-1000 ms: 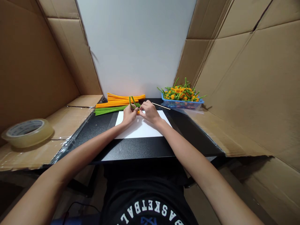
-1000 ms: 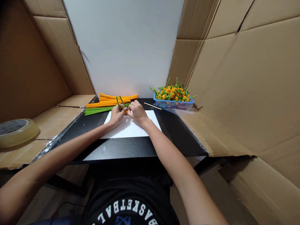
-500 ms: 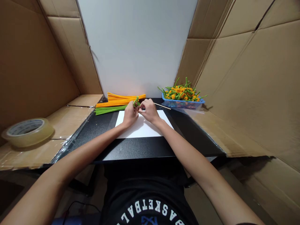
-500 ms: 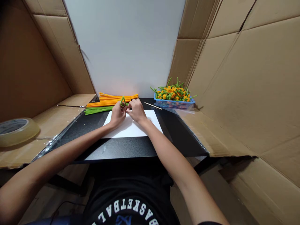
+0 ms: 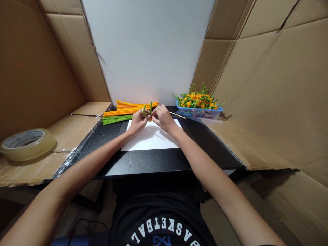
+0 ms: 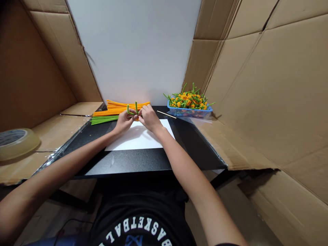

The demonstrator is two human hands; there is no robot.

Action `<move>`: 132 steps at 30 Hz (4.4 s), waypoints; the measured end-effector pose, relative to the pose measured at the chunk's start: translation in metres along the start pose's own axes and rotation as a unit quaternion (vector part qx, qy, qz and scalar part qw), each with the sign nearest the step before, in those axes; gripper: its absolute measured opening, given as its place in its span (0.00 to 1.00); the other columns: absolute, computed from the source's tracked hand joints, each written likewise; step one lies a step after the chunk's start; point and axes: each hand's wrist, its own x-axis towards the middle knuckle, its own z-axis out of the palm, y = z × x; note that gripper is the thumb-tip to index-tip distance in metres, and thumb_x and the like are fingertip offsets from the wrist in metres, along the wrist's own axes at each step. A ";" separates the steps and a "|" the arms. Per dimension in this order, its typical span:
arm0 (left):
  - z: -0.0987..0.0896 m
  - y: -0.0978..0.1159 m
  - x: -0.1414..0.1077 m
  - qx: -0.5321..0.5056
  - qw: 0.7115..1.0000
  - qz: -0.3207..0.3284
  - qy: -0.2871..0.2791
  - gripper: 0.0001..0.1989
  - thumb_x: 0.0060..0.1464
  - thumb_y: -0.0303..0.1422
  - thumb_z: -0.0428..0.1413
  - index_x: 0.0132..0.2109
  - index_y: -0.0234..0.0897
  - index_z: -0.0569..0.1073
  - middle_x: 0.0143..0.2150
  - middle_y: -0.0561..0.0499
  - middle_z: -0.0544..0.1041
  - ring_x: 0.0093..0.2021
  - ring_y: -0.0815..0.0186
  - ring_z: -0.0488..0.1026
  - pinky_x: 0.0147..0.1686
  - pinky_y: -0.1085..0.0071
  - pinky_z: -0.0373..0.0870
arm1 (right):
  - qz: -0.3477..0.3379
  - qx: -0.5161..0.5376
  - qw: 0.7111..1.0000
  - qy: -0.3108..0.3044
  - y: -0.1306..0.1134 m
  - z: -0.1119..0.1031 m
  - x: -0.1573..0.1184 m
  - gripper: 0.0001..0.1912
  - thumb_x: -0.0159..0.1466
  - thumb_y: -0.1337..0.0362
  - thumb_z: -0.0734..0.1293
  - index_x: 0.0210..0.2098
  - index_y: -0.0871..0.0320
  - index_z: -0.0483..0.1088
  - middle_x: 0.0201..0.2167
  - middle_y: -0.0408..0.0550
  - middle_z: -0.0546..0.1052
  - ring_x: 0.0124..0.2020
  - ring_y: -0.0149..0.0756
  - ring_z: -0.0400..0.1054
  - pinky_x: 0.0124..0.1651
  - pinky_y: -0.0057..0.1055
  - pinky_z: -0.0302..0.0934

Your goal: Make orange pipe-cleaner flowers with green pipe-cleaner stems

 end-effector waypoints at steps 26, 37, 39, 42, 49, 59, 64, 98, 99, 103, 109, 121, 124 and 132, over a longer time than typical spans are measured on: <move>-0.005 0.007 -0.006 0.265 0.945 0.190 -0.012 0.06 0.59 0.24 0.51 0.42 0.38 0.69 0.41 0.46 0.74 0.40 0.64 0.74 0.37 0.69 0.75 | 0.495 0.550 0.673 -0.021 -0.018 -0.007 0.007 0.11 0.56 0.75 0.70 0.21 0.61 0.67 0.18 0.39 0.66 0.22 0.22 0.55 0.25 0.21 0.51; 0.007 0.008 -0.005 0.103 0.992 0.023 0.062 0.04 0.59 0.33 0.58 0.40 0.38 0.72 0.38 0.49 0.77 0.34 0.67 0.75 0.30 0.74 0.71 | 0.384 0.352 0.852 0.047 -0.007 0.010 0.004 0.04 0.54 0.66 0.71 0.27 0.60 0.78 0.28 0.48 0.81 0.32 0.34 0.72 0.38 0.30 0.64; 0.007 0.008 -0.005 0.100 0.993 0.021 0.067 0.04 0.59 0.33 0.57 0.41 0.38 0.72 0.38 0.49 0.77 0.35 0.67 0.76 0.30 0.74 0.71 | 0.365 0.330 0.869 0.046 -0.004 0.014 0.004 0.04 0.54 0.66 0.72 0.27 0.60 0.78 0.30 0.49 0.82 0.34 0.36 0.74 0.40 0.31 0.66; 0.007 0.010 -0.006 0.108 0.992 0.031 0.065 0.05 0.60 0.35 0.57 0.41 0.38 0.73 0.39 0.48 0.78 0.36 0.66 0.76 0.31 0.73 0.71 | 0.349 0.309 0.883 0.044 0.000 0.018 0.003 0.03 0.53 0.67 0.73 0.27 0.60 0.79 0.30 0.50 0.82 0.36 0.38 0.76 0.41 0.32 0.67; 0.003 0.013 -0.005 0.097 0.994 0.037 0.029 0.12 0.58 0.43 0.61 0.38 0.38 0.75 0.38 0.47 0.79 0.39 0.63 0.76 0.36 0.71 0.71 | 0.326 0.290 0.900 0.016 0.006 0.021 0.001 0.06 0.54 0.64 0.73 0.27 0.61 0.78 0.27 0.48 0.81 0.31 0.36 0.73 0.37 0.30 0.64; 0.004 0.001 0.005 -0.121 0.982 -0.142 0.033 0.26 0.42 0.51 0.69 0.40 0.36 0.74 0.29 0.51 0.78 0.29 0.66 0.76 0.28 0.72 0.72 | 0.084 0.110 0.989 -0.044 -0.001 0.000 -0.001 0.03 0.60 0.72 0.67 0.33 0.60 0.73 0.32 0.49 0.76 0.35 0.37 0.68 0.41 0.31 0.61; 0.003 0.005 0.007 -0.210 0.941 -0.264 0.037 0.27 0.40 0.44 0.73 0.41 0.34 0.72 0.28 0.52 0.77 0.26 0.69 0.75 0.28 0.72 0.75 | -0.044 0.018 0.998 -0.048 0.005 -0.003 0.000 0.05 0.63 0.74 0.65 0.34 0.60 0.71 0.34 0.52 0.74 0.40 0.42 0.65 0.47 0.37 0.61; 0.003 0.013 0.004 -0.192 0.952 -0.232 -0.060 0.22 0.31 0.29 0.72 0.37 0.31 0.76 0.37 0.45 0.81 0.34 0.61 0.80 0.39 0.57 0.81 | 0.282 0.364 0.888 -0.014 0.011 0.006 0.001 0.02 0.52 0.70 0.70 0.25 0.60 0.72 0.25 0.44 0.76 0.29 0.32 0.69 0.38 0.30 0.63; 0.003 0.013 0.004 -0.190 0.952 -0.232 -0.062 0.23 0.31 0.29 0.72 0.38 0.31 0.76 0.37 0.45 0.81 0.34 0.60 0.80 0.40 0.56 0.81 | 0.282 0.373 0.884 -0.019 0.011 0.005 0.000 0.02 0.52 0.69 0.70 0.26 0.60 0.72 0.25 0.44 0.77 0.29 0.31 0.69 0.39 0.30 0.63; 0.000 0.011 0.004 -0.160 0.957 -0.232 -0.063 0.20 0.33 0.31 0.72 0.38 0.32 0.78 0.35 0.47 0.81 0.35 0.61 0.80 0.43 0.58 0.81 | 0.257 0.408 0.875 -0.048 0.010 -0.001 -0.001 0.06 0.51 0.66 0.73 0.29 0.61 0.76 0.28 0.46 0.79 0.32 0.34 0.71 0.40 0.32 0.63; 0.004 0.008 0.004 -0.112 0.964 -0.238 -0.026 0.16 0.34 0.34 0.71 0.31 0.33 0.77 0.29 0.48 0.80 0.31 0.62 0.78 0.39 0.62 0.79 | 0.338 0.422 0.841 -0.027 0.006 -0.002 -0.002 0.04 0.49 0.73 0.73 0.24 0.61 0.74 0.22 0.43 0.75 0.26 0.29 0.66 0.33 0.28 0.58; 0.020 0.019 -0.003 0.017 0.980 -0.182 0.082 0.07 0.42 0.32 0.61 0.24 0.37 0.70 0.25 0.53 0.75 0.29 0.65 0.75 0.30 0.72 0.70 | 0.504 0.606 0.594 0.161 -0.019 0.021 0.004 0.14 0.55 0.83 0.67 0.23 0.59 0.68 0.21 0.41 0.71 0.24 0.24 0.64 0.28 0.21 0.58; 0.021 0.022 -0.006 0.069 0.980 -0.161 0.098 0.06 0.44 0.31 0.60 0.24 0.37 0.70 0.25 0.53 0.76 0.28 0.66 0.73 0.30 0.72 0.67 | 0.506 0.617 0.575 0.180 -0.021 0.027 0.002 0.14 0.52 0.83 0.68 0.23 0.59 0.67 0.22 0.40 0.72 0.24 0.24 0.64 0.28 0.21 0.59; 0.021 0.013 -0.008 0.021 0.988 -0.143 0.057 0.08 0.45 0.32 0.62 0.35 0.36 0.78 0.29 0.52 0.79 0.30 0.65 0.77 0.34 0.71 0.72 | 0.472 0.622 0.603 0.164 -0.016 0.022 -0.002 0.08 0.49 0.79 0.68 0.25 0.61 0.73 0.21 0.39 0.73 0.22 0.22 0.61 0.25 0.20 0.54</move>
